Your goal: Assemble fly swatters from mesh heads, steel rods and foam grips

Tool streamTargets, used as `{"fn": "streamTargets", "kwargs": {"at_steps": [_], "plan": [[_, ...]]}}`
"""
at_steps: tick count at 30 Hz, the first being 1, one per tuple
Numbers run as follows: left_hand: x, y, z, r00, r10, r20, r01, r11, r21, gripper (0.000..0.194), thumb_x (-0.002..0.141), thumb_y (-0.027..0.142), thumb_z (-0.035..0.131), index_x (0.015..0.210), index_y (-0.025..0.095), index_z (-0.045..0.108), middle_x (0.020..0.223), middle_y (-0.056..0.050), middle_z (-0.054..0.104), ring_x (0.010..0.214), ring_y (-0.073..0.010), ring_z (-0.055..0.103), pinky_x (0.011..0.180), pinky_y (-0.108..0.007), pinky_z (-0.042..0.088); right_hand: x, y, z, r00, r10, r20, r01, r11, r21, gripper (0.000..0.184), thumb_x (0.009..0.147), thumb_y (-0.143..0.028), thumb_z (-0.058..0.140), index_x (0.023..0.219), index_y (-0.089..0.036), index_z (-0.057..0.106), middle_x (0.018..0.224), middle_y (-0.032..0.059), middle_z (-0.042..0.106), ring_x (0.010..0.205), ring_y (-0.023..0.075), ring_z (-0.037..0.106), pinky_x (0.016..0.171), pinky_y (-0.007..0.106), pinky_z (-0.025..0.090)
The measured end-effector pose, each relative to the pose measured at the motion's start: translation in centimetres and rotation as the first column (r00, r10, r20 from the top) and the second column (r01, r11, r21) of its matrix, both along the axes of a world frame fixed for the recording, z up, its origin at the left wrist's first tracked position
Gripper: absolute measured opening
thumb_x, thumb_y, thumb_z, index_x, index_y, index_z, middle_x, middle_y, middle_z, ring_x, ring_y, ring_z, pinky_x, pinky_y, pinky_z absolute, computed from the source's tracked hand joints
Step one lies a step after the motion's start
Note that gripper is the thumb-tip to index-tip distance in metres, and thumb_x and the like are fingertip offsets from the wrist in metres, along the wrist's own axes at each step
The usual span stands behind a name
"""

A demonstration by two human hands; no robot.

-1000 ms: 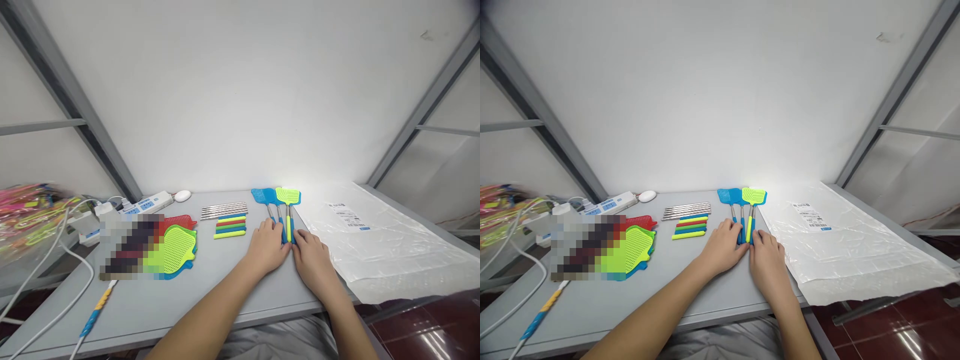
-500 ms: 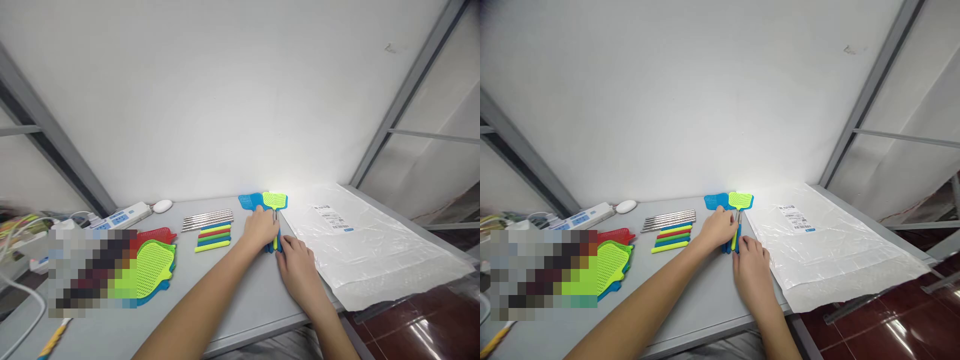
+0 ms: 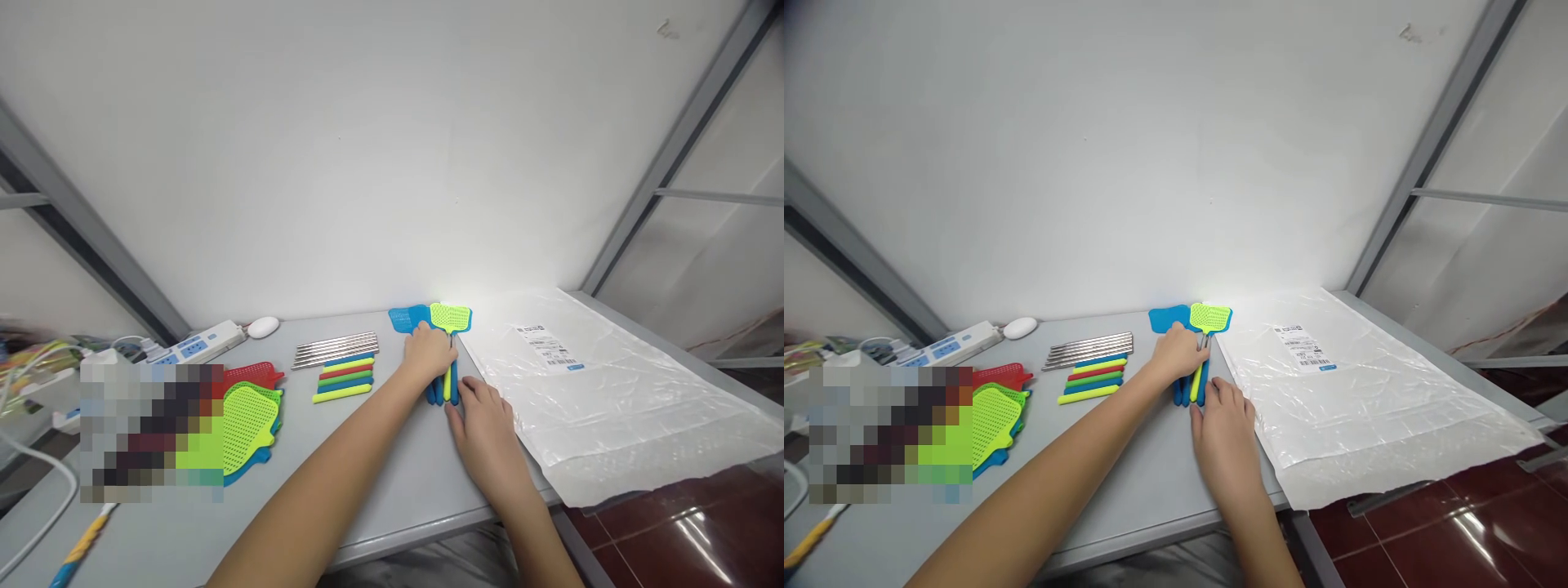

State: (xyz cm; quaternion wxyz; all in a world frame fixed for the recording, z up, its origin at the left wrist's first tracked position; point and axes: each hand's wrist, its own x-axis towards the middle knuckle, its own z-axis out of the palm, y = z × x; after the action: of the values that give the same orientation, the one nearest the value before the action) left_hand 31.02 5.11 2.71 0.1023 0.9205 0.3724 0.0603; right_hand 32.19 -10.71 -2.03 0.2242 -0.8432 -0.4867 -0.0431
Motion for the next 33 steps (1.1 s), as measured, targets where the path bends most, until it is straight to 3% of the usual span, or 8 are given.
{"fn": "streamTargets", "kwargs": {"at_steps": [3, 7, 11, 14, 19, 26, 33], "plan": [[0.1, 0.4, 0.0, 1.000, -0.003, 0.005, 0.003, 0.999, -0.042, 0.036, 0.093, 0.036, 0.058, 0.123, 0.016, 0.056, 0.124, -0.010, 0.059, 0.106, -0.0222, 0.061, 0.089, -0.044, 0.053, 0.0, 0.0, 0.0, 1.000, 0.000, 0.006, 0.000, 1.000, 0.001, 0.034, 0.097, -0.027, 0.043, 0.124, -0.014, 0.060, 0.133, 0.0133, 0.057, 0.122, 0.0283, 0.048, 0.098, 0.043, 0.036], [0.1, 0.7, -0.2, 0.997, -0.006, 0.071, 0.012, 0.997, -0.081, 0.035, 0.094, 0.036, 0.058, 0.123, 0.017, 0.056, 0.124, -0.010, 0.059, 0.104, -0.0216, 0.061, 0.088, -0.043, 0.054, -0.1, -0.1, 0.2, 1.000, 0.004, 0.014, -0.004, 1.000, 0.000, 0.033, 0.096, -0.027, 0.046, 0.122, -0.015, 0.061, 0.132, 0.0131, 0.057, 0.122, 0.0286, 0.048, 0.097, 0.043, 0.036], [-0.2, 0.8, -0.2, 0.982, -0.023, 0.186, 0.040, 0.996, -0.085, 0.028, 0.091, 0.039, 0.057, 0.091, 0.013, 0.068, 0.099, -0.009, 0.065, 0.103, -0.0247, 0.058, 0.087, -0.037, 0.049, -0.1, -0.1, 0.4, 1.000, 0.008, 0.029, -0.008, 1.000, -0.003, 0.033, 0.096, -0.030, 0.047, 0.122, -0.015, 0.060, 0.132, 0.0134, 0.057, 0.120, 0.0294, 0.049, 0.095, 0.043, 0.037], [-0.5, 0.7, -0.2, 0.964, -0.032, 0.263, 0.056, 0.995, -0.085, 0.033, 0.086, 0.038, 0.056, 0.064, 0.016, 0.063, 0.077, -0.009, 0.062, 0.104, -0.0275, 0.054, 0.085, -0.034, 0.045, -0.1, -0.2, 0.4, 0.999, 0.013, 0.043, -0.012, 1.000, -0.006, 0.034, 0.096, -0.033, 0.048, 0.123, -0.015, 0.059, 0.131, 0.0136, 0.057, 0.118, 0.0295, 0.050, 0.094, 0.043, 0.037], [-0.9, 0.5, -0.4, 0.939, -0.037, 0.341, 0.076, 0.992, -0.101, 0.035, 0.081, 0.037, 0.056, 0.051, 0.020, 0.051, 0.063, -0.007, 0.056, 0.102, -0.0274, 0.050, 0.082, -0.032, 0.044, -0.9, -0.1, 0.7, 0.994, -0.025, 0.103, 0.025, 1.000, 0.000, 0.038, 0.093, -0.048, 0.053, 0.107, -0.014, 0.062, 0.126, 0.0164, 0.058, 0.115, 0.0312, 0.052, 0.096, 0.046, 0.035], [-0.9, 0.5, -0.9, 0.925, -0.001, 0.380, 0.049, 0.992, -0.116, 0.031, 0.079, 0.036, 0.057, 0.053, 0.020, 0.052, 0.069, -0.007, 0.059, 0.102, -0.0267, 0.052, 0.080, -0.032, 0.046, -1.8, 1.0, 1.3, 0.975, -0.141, 0.174, 0.151, 0.988, -0.044, 0.045, 0.088, -0.056, 0.057, 0.101, -0.013, 0.057, 0.104, 0.0160, 0.060, 0.102, 0.0334, 0.053, 0.097, 0.059, 0.031], [-1.1, 0.0, -0.7, 0.934, 0.028, 0.355, -0.004, 0.998, -0.069, 0.029, 0.082, 0.041, 0.055, 0.065, 0.017, 0.062, 0.098, -0.012, 0.060, 0.106, -0.0272, 0.052, 0.081, -0.032, 0.045, -2.0, 1.3, 1.4, 0.974, -0.135, 0.184, 0.151, 0.986, -0.076, 0.039, 0.092, -0.050, 0.051, 0.101, -0.013, 0.057, 0.105, 0.0159, 0.059, 0.102, 0.0342, 0.052, 0.098, 0.067, 0.027]]}}
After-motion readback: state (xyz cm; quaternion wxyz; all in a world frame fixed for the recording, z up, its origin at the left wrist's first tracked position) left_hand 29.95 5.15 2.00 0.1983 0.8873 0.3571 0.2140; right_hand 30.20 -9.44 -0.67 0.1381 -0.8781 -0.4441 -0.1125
